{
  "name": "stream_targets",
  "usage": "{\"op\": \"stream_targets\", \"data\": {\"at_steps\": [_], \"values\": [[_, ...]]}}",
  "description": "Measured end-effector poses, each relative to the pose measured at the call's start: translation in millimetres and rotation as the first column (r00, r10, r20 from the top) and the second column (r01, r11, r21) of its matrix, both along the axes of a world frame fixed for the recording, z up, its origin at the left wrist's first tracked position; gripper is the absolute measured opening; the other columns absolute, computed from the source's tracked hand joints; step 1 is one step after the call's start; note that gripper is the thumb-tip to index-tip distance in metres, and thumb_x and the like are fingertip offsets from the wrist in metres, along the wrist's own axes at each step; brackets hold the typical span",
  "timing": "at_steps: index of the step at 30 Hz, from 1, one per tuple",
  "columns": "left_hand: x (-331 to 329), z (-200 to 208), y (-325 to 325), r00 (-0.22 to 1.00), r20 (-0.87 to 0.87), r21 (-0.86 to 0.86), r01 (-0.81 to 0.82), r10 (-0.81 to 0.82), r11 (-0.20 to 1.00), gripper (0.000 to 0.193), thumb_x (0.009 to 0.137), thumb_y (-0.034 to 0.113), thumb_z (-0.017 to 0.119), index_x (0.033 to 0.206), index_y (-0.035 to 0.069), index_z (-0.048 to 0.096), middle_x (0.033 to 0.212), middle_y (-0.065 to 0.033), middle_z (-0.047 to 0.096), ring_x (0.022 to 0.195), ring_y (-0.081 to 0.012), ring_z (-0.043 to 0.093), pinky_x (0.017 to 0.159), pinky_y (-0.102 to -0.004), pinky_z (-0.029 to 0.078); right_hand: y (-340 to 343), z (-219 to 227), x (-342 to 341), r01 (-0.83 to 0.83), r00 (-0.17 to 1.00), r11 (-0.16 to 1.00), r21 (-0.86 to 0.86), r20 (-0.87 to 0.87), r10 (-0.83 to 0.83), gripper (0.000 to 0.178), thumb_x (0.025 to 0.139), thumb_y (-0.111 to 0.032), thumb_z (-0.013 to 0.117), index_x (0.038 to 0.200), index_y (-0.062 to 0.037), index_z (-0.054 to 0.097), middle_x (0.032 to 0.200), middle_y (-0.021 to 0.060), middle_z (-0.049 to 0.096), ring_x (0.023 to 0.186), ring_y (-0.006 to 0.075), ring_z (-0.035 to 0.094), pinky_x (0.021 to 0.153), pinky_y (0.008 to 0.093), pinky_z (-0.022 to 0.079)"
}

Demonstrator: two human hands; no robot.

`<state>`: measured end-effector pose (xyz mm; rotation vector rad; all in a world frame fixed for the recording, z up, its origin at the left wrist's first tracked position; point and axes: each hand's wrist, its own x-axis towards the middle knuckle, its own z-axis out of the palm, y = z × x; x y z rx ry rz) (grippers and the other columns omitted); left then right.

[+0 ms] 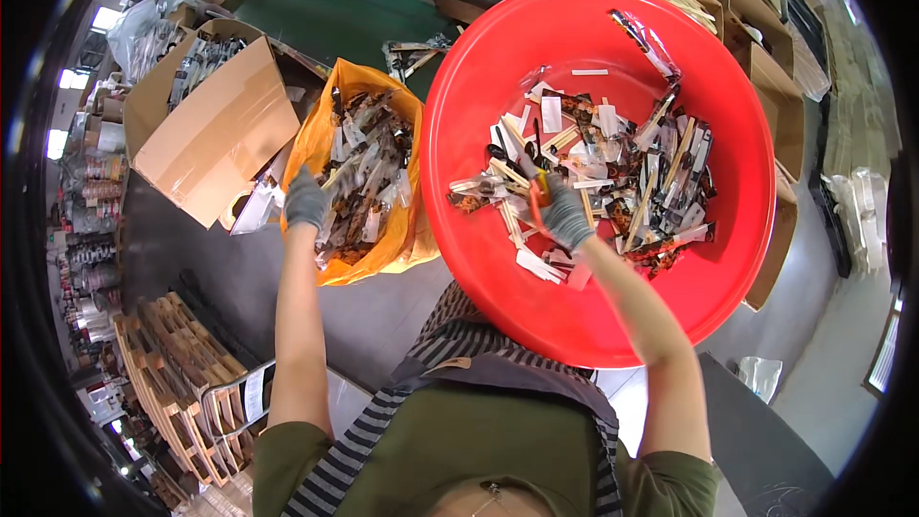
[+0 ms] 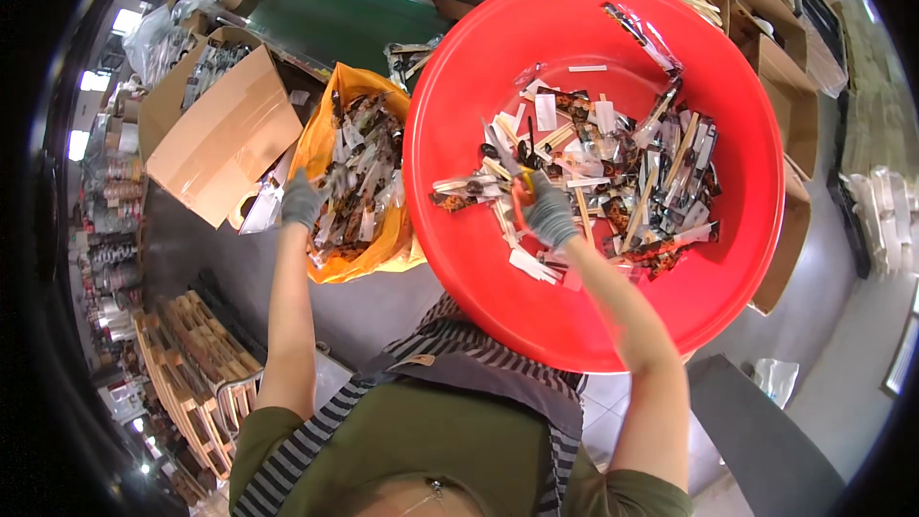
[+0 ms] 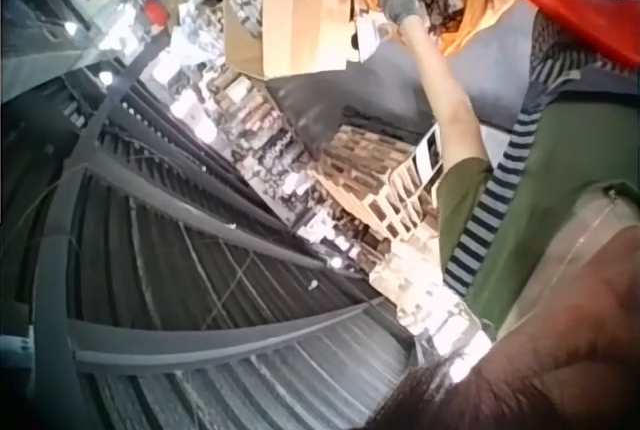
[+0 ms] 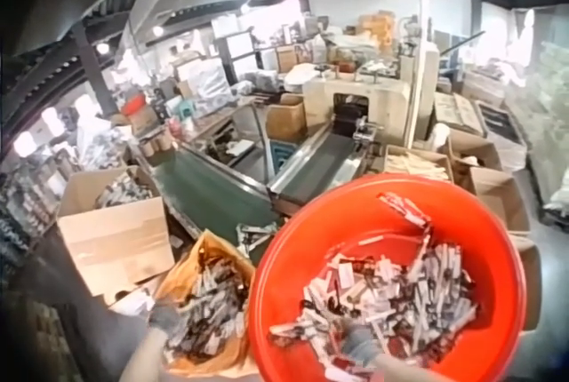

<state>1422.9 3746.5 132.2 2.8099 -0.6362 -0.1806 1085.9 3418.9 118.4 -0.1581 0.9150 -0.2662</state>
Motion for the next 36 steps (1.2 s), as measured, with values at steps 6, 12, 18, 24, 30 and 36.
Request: {"op": "stream_targets", "data": {"at_steps": [6,12,18,24,30,36], "values": [[-117.1,81.6,-120.9,0.932,0.216,-0.072,0.313,-0.292,0.947,0.053,0.071,0.014,0.066,0.117,0.001,0.045,0.1,-0.019,0.055,0.096,-0.0317,0.051,0.084,-0.0367,0.041,46.6,-108.7,37.0,0.327,0.928,0.945,-0.011,0.194,-0.319,0.023,0.076,-0.019,0.066,0.09,-0.0069,0.053,0.078,0.0011,0.055,0.066,0.0148,0.053,0.06,0.0324,0.048],[-182.7,109.7,-156.7,0.869,-0.191,-0.473,0.327,-0.457,0.818,0.043,0.072,0.015,0.068,0.109,0.002,0.051,0.091,-0.0111,0.056,0.08,-0.0188,0.056,0.07,-0.0291,0.047,22.4,22.3,25.1,0.168,0.982,0.864,-0.475,0.161,-0.102,0.025,0.071,-0.001,0.064,0.088,-0.0069,0.048,0.065,0.0012,0.051,0.052,0.0112,0.05,0.044,0.022,0.042],[-237.1,95.3,-208.5,0.357,-0.843,-0.532,-0.445,-0.402,0.72,0.036,0.077,0.016,0.065,0.107,0.002,0.051,0.085,-0.0094,0.058,0.07,-0.0146,0.059,0.054,-0.023,0.049,-5.3,72.6,-6.6,0.426,0.832,0.897,-0.117,0.44,-0.338,0.013,0.08,-0.002,0.056,0.089,-0.0081,0.05,0.066,0.0016,0.051,0.052,0.0097,0.047,0.046,0.0214,0.041],[-250.3,118.2,-247.1,0.184,-0.869,-0.455,-0.662,-0.46,0.595,0.022,0.08,0.009,0.06,0.1,0.0,0.056,0.081,-0.0074,0.06,0.06,-0.0116,0.057,0.043,-0.0203,0.047,-8.3,65.8,-39.9,0.451,0.822,0.875,-0.178,0.464,-0.33,0.01,0.079,-0.006,0.058,0.085,-0.0074,0.05,0.062,-0.0001,0.048,0.051,0.0096,0.044,0.048,0.0234,0.039],[-239.9,167.7,-264.3,0.651,-0.492,-0.759,0.005,-0.579,0.651,0.012,0.079,0.007,0.061,0.089,0.001,0.059,0.077,-0.0045,0.058,0.06,-0.0098,0.052,0.055,-0.0219,0.045,-4.7,55.9,-74.9,0.482,0.869,0.847,-0.224,0.243,-0.43,0.026,0.074,0.006,0.059,0.085,-0.0096,0.042,0.081,0.0064,0.058,0.055,0.0143,0.053,0.043,0.0229,0.042],[-222.1,261.0,-285.2,0.554,0.219,-0.462,0.784,-0.803,0.415,0.015,0.07,-0.004,0.062,0.083,0.003,0.059,0.077,-0.0052,0.055,0.07,-0.0136,0.054,0.063,-0.0241,0.044,-27.1,14.1,-145.1,0.106,0.912,0.78,-0.616,-0.253,-0.324,0.025,0.073,0.003,0.062,0.094,-0.0053,0.051,0.081,0.0095,0.061,0.055,0.0136,0.056,0.043,0.0223,0.045]]}}
